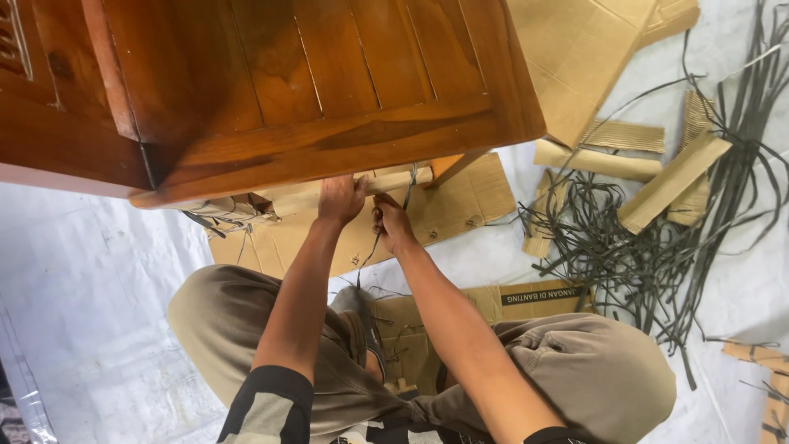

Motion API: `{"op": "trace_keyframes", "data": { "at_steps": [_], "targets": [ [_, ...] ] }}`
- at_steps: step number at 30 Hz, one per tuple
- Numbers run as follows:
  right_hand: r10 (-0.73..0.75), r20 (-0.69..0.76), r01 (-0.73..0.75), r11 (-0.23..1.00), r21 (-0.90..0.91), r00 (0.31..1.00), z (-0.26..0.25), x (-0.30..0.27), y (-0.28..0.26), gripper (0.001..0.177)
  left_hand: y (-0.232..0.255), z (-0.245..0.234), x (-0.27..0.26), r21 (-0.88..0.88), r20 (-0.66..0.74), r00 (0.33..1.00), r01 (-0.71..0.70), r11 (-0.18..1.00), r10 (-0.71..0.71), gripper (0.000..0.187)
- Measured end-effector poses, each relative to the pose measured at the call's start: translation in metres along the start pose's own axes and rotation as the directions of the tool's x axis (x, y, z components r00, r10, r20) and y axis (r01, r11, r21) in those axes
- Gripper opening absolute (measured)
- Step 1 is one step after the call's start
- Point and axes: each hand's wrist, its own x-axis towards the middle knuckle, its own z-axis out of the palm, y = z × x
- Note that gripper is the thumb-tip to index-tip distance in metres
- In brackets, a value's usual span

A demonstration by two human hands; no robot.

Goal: Wrapping furniture legs with cardboard and tying them with string.

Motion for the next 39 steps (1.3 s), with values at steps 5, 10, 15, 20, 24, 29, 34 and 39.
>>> {"op": "trace_keyframes", "data": {
  "at_steps": [5,10,15,20,24,29,34,39],
  "targets": [
    [0.058,0.097,-0.061,0.998,0.029,0.994,0.001,0.029,0.0,0.016,0.035,-0.046,0.016,0.018,0.03,0.999,0.025,1.0,-0.026,0.025],
    [0.086,0.129,-0.096,0.993,0.069,0.988,-0.004,0.048,0.006,0.008,0.053,-0.053,0.027,0.135,-0.03,0.999,0.036,0.99,-0.032,0.03],
    [0.02,0.08,-0.017,0.999,-0.039,0.997,0.003,0.022,-0.006,0.01,0.034,-0.042,0.014,-0.147,-0.041,0.992,0.111,0.983,-0.118,0.036],
    [-0.219,-0.013,0.21,0.949,-0.237,0.976,0.006,-0.004,0.015,0.023,0.036,-0.048,0.015,-0.239,-0.067,0.989,0.111,0.965,-0.13,0.033],
    [-0.345,-0.067,0.256,0.801,-0.541,0.936,0.004,-0.023,0.034,0.027,0.043,-0.06,0.017,-0.312,-0.074,0.989,0.097,0.945,-0.126,0.02],
    [-0.644,0.065,0.552,0.594,-0.585,0.762,0.007,-0.058,0.029,0.023,0.035,-0.051,0.016,-0.36,0.024,0.996,0.084,0.929,-0.081,0.014],
    [-0.75,0.187,0.698,0.453,-0.555,0.635,0.009,-0.049,0.002,0.019,0.039,-0.072,0.023,-0.426,0.112,0.993,0.089,0.9,-0.045,0.011],
    [-0.675,0.199,0.616,0.461,-0.639,0.711,0.019,-0.041,-0.047,0.028,0.047,-0.088,0.024,-0.496,0.242,0.964,0.222,0.839,-0.112,0.009]
  ]
}}
